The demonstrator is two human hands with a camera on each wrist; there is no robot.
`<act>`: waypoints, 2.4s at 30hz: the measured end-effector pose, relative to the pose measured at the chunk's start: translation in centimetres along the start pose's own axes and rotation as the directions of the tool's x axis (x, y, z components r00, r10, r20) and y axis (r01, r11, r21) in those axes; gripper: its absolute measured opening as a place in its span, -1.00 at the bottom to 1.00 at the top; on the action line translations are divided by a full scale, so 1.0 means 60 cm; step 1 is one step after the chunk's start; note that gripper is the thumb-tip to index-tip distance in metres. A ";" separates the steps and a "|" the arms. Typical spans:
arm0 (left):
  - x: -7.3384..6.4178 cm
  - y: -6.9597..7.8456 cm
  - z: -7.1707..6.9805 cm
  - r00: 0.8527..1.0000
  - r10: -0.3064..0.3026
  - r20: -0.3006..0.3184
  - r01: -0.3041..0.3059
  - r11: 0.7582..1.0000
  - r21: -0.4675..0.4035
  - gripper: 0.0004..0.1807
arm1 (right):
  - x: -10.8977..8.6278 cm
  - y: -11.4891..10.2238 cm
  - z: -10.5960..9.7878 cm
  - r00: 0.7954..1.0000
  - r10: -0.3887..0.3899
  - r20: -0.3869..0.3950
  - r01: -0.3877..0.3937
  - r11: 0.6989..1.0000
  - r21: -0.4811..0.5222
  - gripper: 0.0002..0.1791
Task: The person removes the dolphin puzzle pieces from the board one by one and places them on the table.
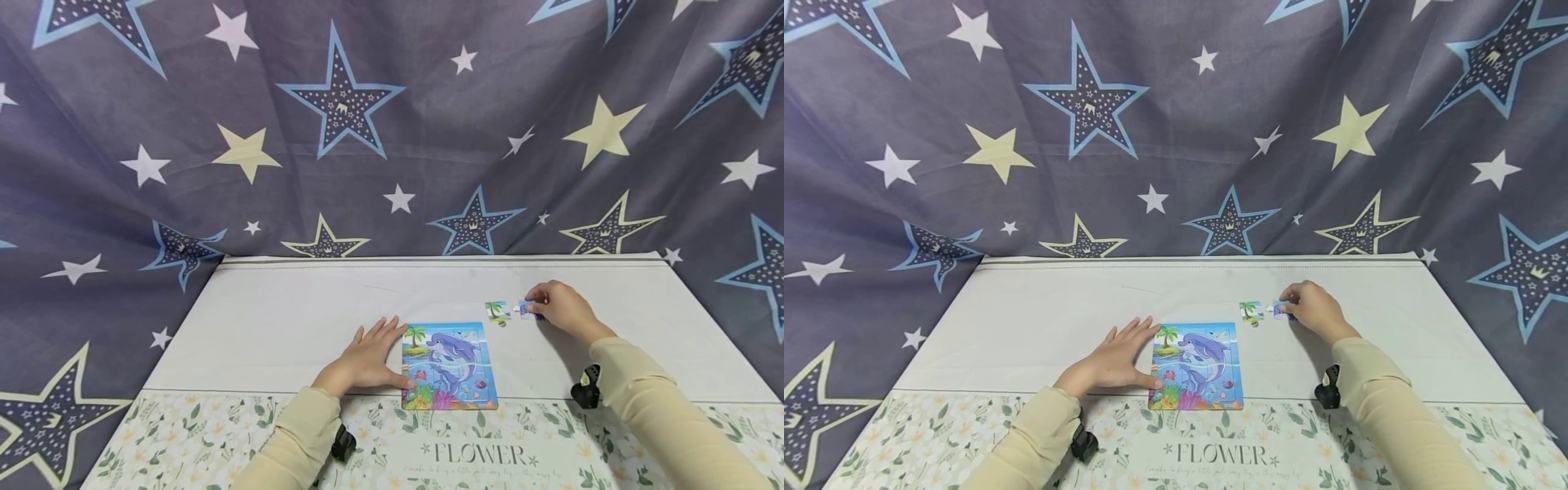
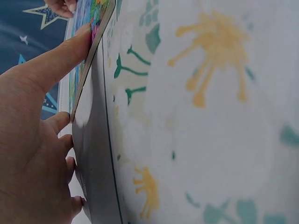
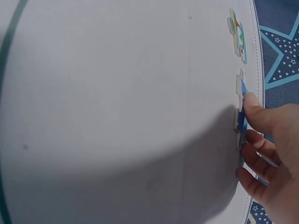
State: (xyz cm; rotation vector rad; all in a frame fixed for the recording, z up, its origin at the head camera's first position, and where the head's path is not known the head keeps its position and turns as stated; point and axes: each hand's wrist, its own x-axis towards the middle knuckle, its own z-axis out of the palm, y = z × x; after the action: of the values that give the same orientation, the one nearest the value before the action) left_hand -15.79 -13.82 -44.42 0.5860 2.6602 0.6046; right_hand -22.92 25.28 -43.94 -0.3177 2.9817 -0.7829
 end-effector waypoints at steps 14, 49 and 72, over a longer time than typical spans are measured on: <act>-0.002 0.001 0.001 1.000 0.008 -0.019 -0.009 1.000 -0.013 0.24 | -0.007 -0.013 0.003 0.998 -0.011 -0.060 0.012 1.000 0.018 -0.83; -0.005 0.016 -0.001 0.996 -0.006 -0.091 -0.005 0.993 -0.122 0.19 | -0.057 -0.131 0.072 0.990 -0.137 -0.017 0.135 0.939 0.317 -0.68; 0.000 0.006 0.005 0.992 0.018 -0.124 -0.039 0.985 -0.168 0.19 | -0.056 -0.169 0.086 0.980 -0.153 0.129 0.135 0.981 0.141 -0.49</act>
State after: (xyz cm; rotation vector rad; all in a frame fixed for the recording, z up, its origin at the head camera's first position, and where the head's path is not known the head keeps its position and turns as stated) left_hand -15.53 -13.41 -44.52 0.5546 2.6800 0.8933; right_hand -17.29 14.87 -43.52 -0.5630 2.7851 -0.9248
